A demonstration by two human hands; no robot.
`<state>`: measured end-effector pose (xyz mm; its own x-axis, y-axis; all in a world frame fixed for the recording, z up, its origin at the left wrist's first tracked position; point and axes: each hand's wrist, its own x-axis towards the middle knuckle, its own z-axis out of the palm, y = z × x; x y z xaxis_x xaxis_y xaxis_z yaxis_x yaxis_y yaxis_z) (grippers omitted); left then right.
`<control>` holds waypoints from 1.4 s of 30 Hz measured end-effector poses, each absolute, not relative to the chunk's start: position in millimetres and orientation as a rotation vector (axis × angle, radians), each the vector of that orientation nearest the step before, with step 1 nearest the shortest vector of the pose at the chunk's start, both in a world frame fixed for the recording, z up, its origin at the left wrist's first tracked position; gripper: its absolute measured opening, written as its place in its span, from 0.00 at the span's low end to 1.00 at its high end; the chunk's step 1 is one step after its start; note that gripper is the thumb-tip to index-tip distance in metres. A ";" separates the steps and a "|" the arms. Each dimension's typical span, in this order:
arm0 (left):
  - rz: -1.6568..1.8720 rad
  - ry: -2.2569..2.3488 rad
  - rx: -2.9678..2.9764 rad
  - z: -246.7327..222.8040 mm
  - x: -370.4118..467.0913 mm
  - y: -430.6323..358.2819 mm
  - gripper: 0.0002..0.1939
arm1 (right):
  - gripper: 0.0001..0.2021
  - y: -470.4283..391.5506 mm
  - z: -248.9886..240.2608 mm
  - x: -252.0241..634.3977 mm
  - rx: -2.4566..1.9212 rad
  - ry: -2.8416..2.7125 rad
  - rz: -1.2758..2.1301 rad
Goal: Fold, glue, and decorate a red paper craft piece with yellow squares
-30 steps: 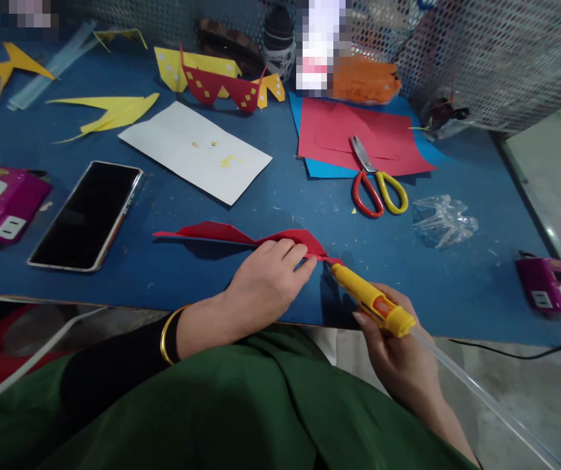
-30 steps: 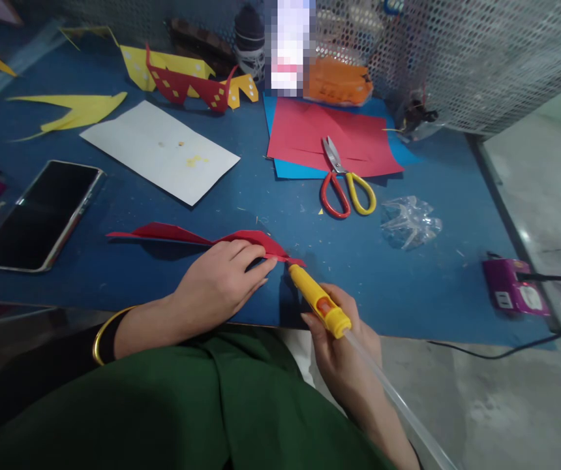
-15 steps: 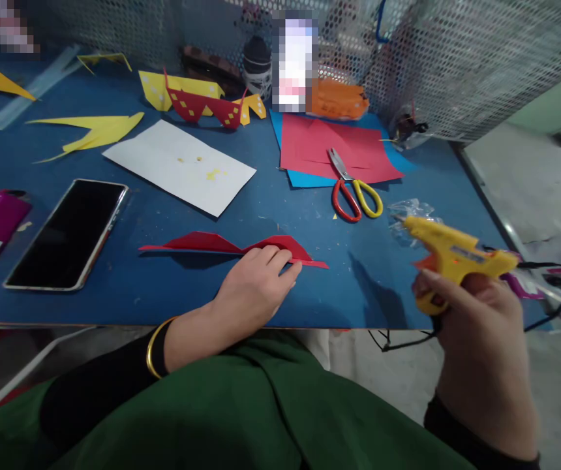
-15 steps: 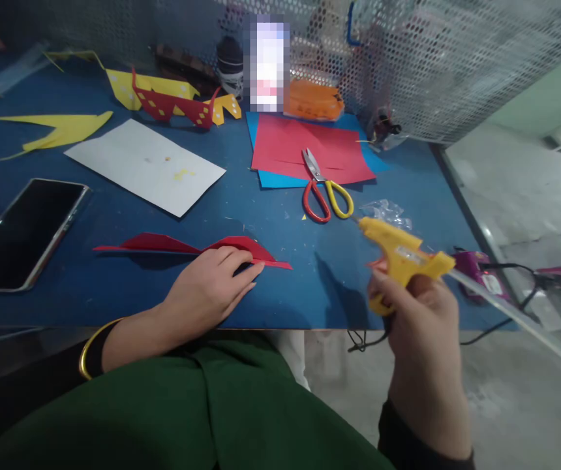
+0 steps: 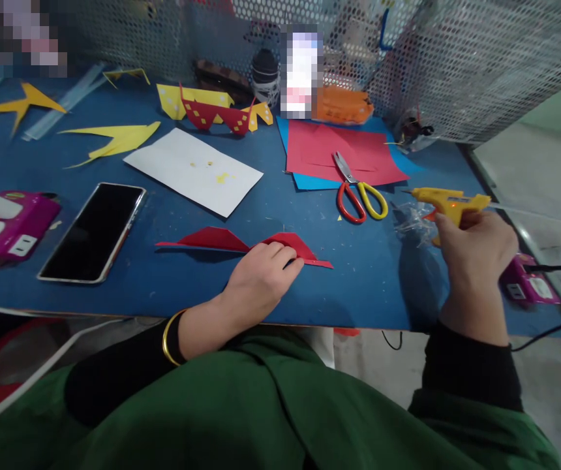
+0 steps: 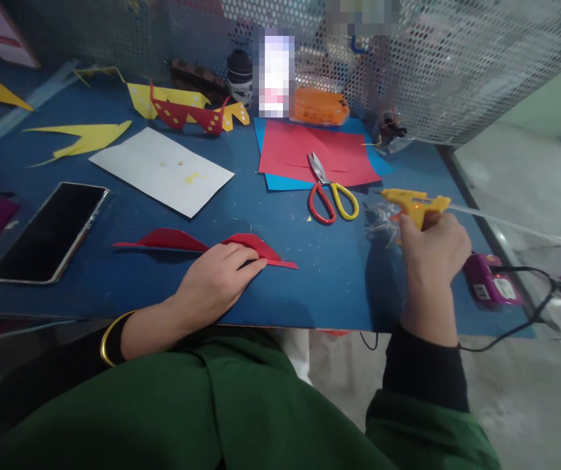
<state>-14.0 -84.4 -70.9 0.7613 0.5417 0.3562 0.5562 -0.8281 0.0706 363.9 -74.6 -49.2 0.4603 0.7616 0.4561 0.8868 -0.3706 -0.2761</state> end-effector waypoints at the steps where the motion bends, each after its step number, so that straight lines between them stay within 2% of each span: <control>1: -0.555 -0.907 -2.905 -70.0 -13.2 -83.6 0.13 | 0.22 -75.3 -47.6 359.9 -2.298 -1.317 -0.368; 10: -0.496 -0.915 -2.839 -67.1 1.8 -72.6 0.10 | 0.17 -72.1 -36.1 339.2 -2.486 -1.111 -0.371; 15: -0.472 -0.956 -2.865 -67.7 3.9 -66.1 0.11 | 0.21 -75.5 -32.2 330.6 -2.536 -1.053 -0.377; 19: -0.449 -1.002 -2.897 -67.8 4.1 -63.3 0.12 | 0.19 -94.3 -35.3 300.0 -2.258 -1.299 -0.465; 23: -0.459 -1.066 -2.907 -69.5 4.4 -63.0 0.12 | 0.10 -119.8 -54.5 245.4 -1.732 -1.895 -0.159; 26: -0.496 -1.054 -2.871 -69.9 4.0 -64.9 0.11 | 0.11 -133.7 -69.4 212.2 -1.549 -2.141 -0.139; 33: -0.570 -0.860 -2.796 -69.7 0.7 -71.2 0.13 | 0.17 -144.3 -80.2 197.7 -1.552 -2.266 -0.202; 42: -0.523 -0.805 -2.849 -68.7 -4.1 -81.3 0.12 | 0.18 -144.1 -80.7 197.5 -1.567 -2.307 -0.207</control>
